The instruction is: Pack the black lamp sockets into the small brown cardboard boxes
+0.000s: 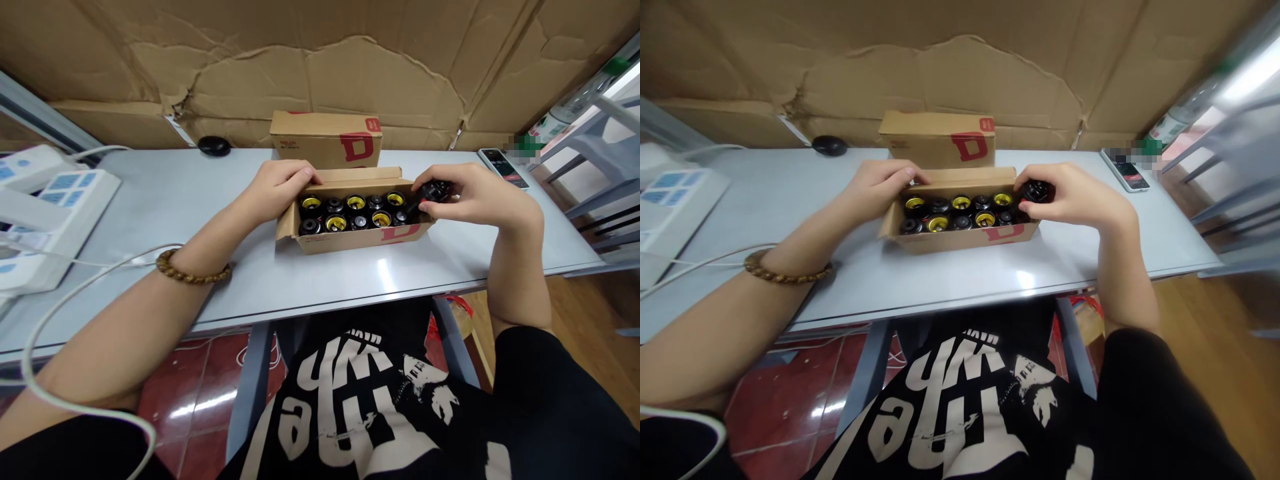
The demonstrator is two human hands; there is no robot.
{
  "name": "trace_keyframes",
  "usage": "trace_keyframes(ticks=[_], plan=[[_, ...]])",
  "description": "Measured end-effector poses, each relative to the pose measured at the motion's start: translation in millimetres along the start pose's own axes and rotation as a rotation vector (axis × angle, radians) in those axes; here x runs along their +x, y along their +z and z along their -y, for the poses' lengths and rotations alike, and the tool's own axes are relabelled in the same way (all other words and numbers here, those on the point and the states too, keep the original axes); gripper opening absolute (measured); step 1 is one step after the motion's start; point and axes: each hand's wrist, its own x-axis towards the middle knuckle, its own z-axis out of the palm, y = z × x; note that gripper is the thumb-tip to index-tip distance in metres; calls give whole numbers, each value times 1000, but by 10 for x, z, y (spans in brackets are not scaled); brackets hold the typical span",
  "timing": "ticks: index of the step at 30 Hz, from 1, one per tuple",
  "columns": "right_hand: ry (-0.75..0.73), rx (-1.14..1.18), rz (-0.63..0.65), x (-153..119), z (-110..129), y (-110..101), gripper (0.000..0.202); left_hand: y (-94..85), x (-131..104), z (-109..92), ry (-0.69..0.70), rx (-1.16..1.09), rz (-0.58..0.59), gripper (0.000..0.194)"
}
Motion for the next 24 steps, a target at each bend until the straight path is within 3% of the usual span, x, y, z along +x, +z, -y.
trace_keyframes(ticks=[18,24], plan=[[-15,-51,-25,-18,-9,51,37,1,1,-17,-4,-5,1,56],[-61,-161,-231,-51,68,73,39,6,7,-1,-1,6,1,57]])
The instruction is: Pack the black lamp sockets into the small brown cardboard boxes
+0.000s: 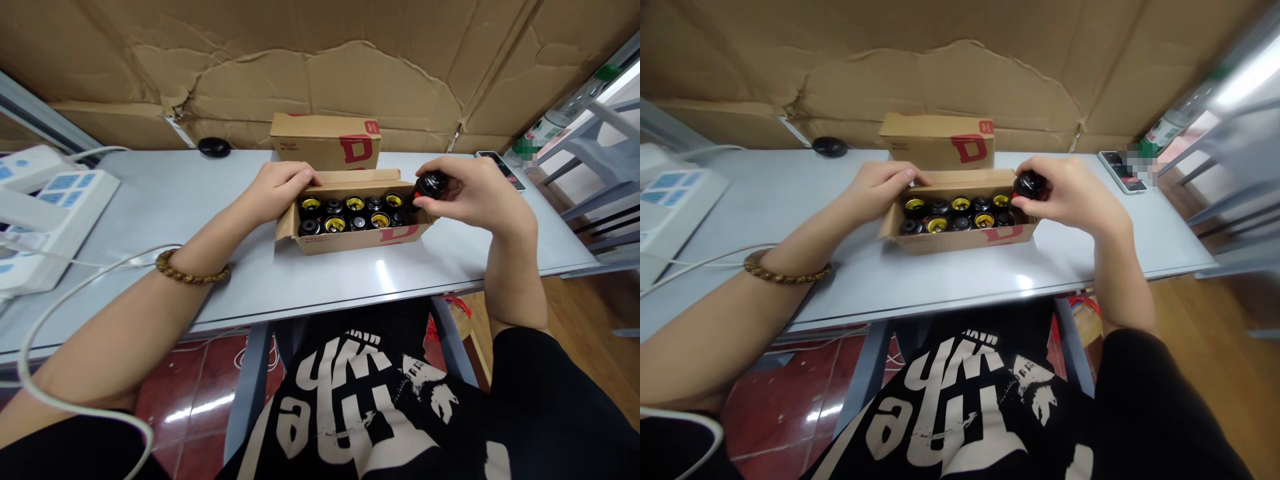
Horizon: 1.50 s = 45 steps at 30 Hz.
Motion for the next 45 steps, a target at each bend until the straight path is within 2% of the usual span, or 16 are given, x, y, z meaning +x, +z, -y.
trace_keyframes(ticks=[5,11,17,20,24,26,32,36,40,45], plan=[[-10,47,-219,-9,-9,24,44,0,6,12,14,-1,2,57],[-4,16,-251,55,-122,131,55,-4,10,3,5,5,12,55],[-90,43,-361,70,-220,264,71,-15,-1,-32,-10,12,20,55],[0,53,-310,66,-167,246,77,-14,-3,-34,-11,9,9,56],[198,38,-198,51,-19,144,70,-6,0,-17,-4,0,0,57],[225,31,-195,46,43,103,74,-4,1,-13,-4,-3,-1,57],[203,97,-125,31,125,51,89,-8,-3,-22,-9,-14,-11,55],[214,86,-185,33,53,73,81,-10,-4,-25,-9,-17,-8,55],[105,62,-257,52,-75,141,78,-11,-2,-26,-7,0,-2,56],[70,30,-187,72,-68,145,62,-15,3,-24,-7,5,7,55]])
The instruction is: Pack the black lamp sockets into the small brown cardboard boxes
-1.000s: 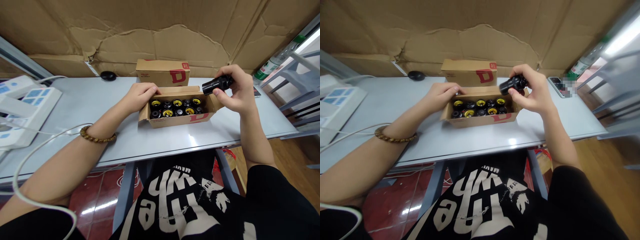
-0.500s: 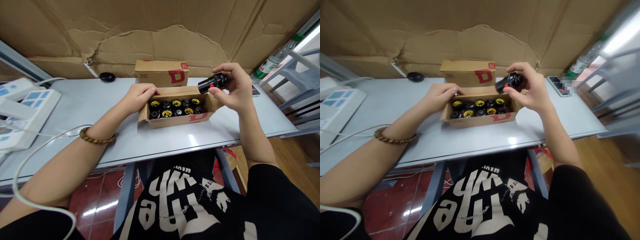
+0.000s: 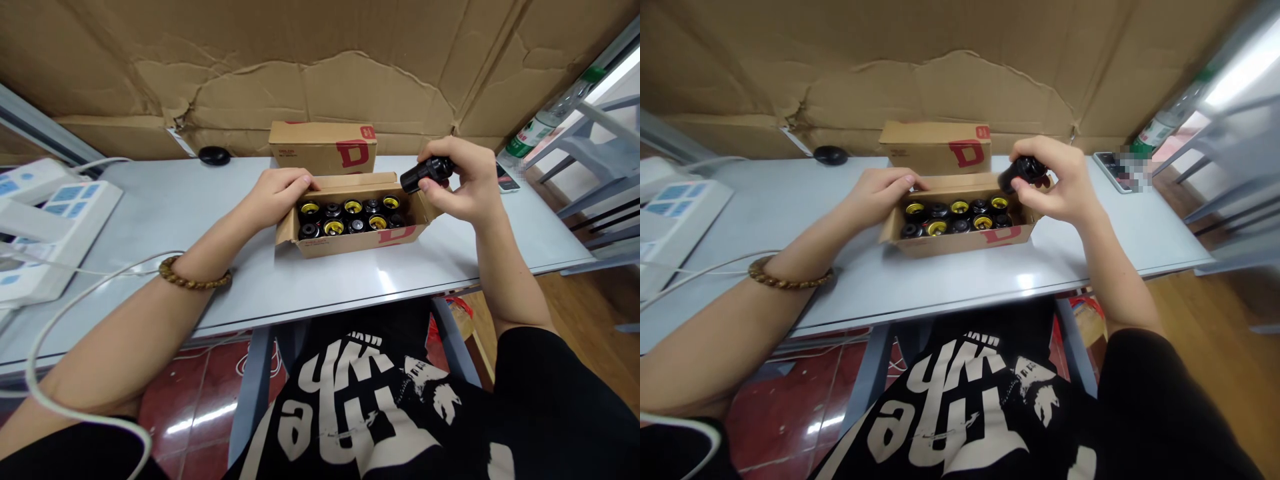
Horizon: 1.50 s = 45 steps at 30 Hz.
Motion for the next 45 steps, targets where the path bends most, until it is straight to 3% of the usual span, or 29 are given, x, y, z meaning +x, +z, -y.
trace_keyframes(ticks=[6,16,21,28,35,45], plan=[[-35,53,76,13,-1,-73,53,-1,-5,-10,-5,-23,-10,54],[-18,121,274,9,-74,-201,66,-6,-12,-9,4,-22,-12,55],[-9,100,238,-1,-92,-176,56,-1,-13,-12,11,-14,-14,55],[-71,60,305,37,-108,-181,43,13,0,27,25,-19,-17,56],[-143,-21,384,38,-92,-11,37,8,3,25,15,-11,-13,56],[-121,-163,323,-10,-72,95,29,11,-1,18,21,-10,-12,56]])
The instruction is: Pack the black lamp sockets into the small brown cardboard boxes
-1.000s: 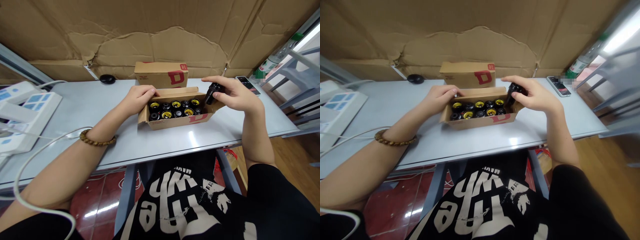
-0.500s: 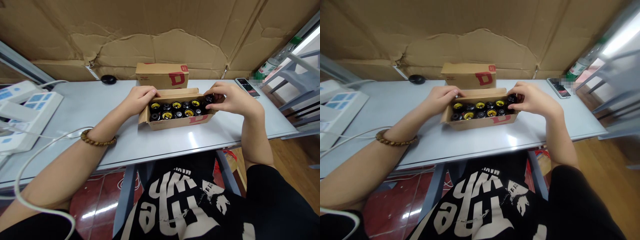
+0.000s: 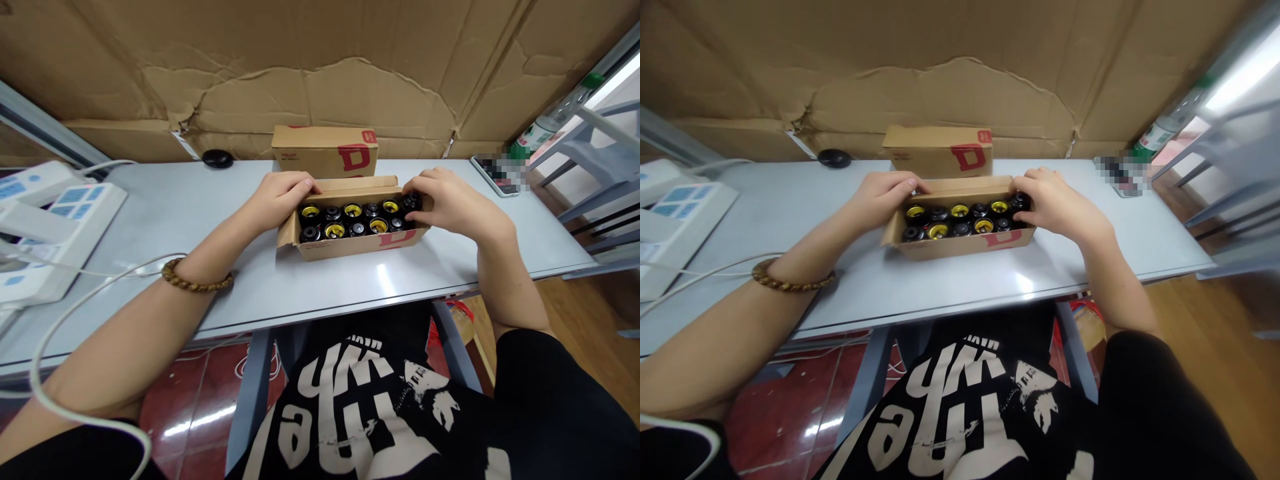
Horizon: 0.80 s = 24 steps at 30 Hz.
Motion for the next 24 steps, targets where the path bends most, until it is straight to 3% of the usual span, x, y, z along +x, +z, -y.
trace_keyframes(ticks=[11,17,24], plan=[[-32,-14,56,-65,52,-66,22,5,5,18,17,-2,-8,57],[-9,-60,42,-37,67,36,15,11,11,34,14,22,-9,56],[40,-154,25,34,63,142,27,24,14,64,29,4,-21,56]])
